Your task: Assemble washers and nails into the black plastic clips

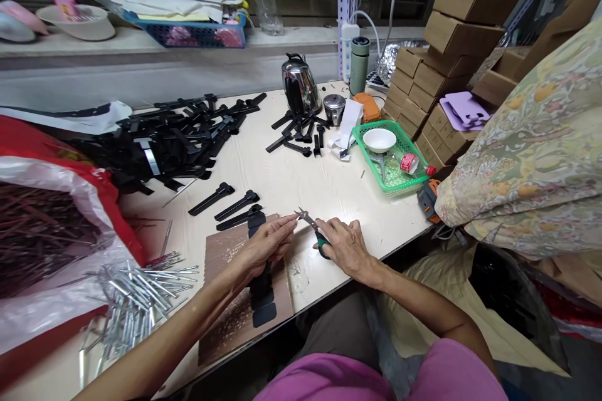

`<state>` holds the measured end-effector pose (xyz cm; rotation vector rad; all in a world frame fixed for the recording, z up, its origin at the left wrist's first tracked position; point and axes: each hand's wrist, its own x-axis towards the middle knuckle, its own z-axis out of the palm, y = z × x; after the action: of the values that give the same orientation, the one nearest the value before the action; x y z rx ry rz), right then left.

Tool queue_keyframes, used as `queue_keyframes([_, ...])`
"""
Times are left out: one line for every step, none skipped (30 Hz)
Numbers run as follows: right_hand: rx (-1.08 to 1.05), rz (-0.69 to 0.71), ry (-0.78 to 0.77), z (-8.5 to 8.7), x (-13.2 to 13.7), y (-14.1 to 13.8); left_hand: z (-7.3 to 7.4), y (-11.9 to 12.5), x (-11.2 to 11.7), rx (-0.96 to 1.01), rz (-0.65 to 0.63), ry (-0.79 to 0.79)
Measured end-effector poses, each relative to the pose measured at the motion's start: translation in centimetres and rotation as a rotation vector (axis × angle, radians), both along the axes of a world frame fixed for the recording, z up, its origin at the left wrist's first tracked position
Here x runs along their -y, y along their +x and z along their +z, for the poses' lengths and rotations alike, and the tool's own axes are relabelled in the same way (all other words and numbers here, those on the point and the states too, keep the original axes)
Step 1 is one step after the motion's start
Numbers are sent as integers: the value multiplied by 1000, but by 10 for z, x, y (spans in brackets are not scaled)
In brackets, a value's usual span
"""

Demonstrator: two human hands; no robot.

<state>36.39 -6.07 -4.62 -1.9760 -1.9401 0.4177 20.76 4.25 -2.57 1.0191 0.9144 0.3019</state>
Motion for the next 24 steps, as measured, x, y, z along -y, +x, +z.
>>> queue_keyframes([-65,-1,-2,-1,0,1,0,-1,0,-1,-7,-3])
queue_keyframes([-140,-4,-2,-3,-1,2,0,-1,0,-3,-14,-8])
queue_keyframes([-222,-8,-3,-4,-1,3,0,-1,-1,-5,-20,-13])
queue_keyframes([-306,-11,-6,-5,-2,4,1,-2,-1,-7,-23,-17])
queue_keyframes([-385,-14,-13,-5,-3,5,1,-2,0,-9,-25,-21])
queue_keyframes([-460,-20,-21,-5,-4,6,0,-2,0,-10,-27,-23])
queue_keyframes([-533,-27,-35,-5,-4,7,0,-3,0,-10,-28,-23])
queue_keyframes([-611,-35,-59,-3,-5,8,-1,-3,0,-9,-29,-22])
queue_keyframes([-698,-44,-92,-2,-6,8,-1,-4,0,-8,-33,-20])
queue_keyframes([-793,-57,-136,0,-7,9,-2,-4,0,-7,-37,-18])
queue_keyframes([-895,-72,-193,2,-7,9,-3,-5,0,-7,-42,-19])
queue_keyframes([-997,-87,-261,4,-7,9,-4,-5,0,-7,-48,-24])
queue_keyframes([-1088,-101,-328,6,-7,9,-5,-5,0,-6,-55,-31])
queue_keyframes([-1159,-115,-379,7,-8,9,-5,-4,0,-5,-60,-39])
queue_keyframes([-1208,-126,-405,7,-8,9,-4,-4,1,-3,-63,-47])
queue_keyframes([-1235,-131,-408,7,-8,9,-4,-3,1,-1,-64,-53])
queue_keyframes([-1239,-127,-396,6,-8,10,-2,-2,1,1,-64,-57])
queue_keyframes([-1215,-115,-376,5,-9,11,-1,-1,1,1,-59,-58])
queue_keyframes([-1164,-102,-352,3,-9,12,0,0,1,-1,-54,-59])
queue_keyframes([-1081,-97,-323,1,-10,13,2,0,1,-4,-45,-57])
queue_keyframes([-959,-102,-287,1,-10,15,3,1,1,-8,-31,-55])
queue_keyframes([-797,-118,-245,0,-11,17,3,1,0,-14,-11,-51])
queue_keyframes([-605,-140,-202,1,-10,19,3,1,0,-21,14,-48])
queue_keyframes([-400,-156,-170,2,-10,22,3,0,-1,-31,40,-46])
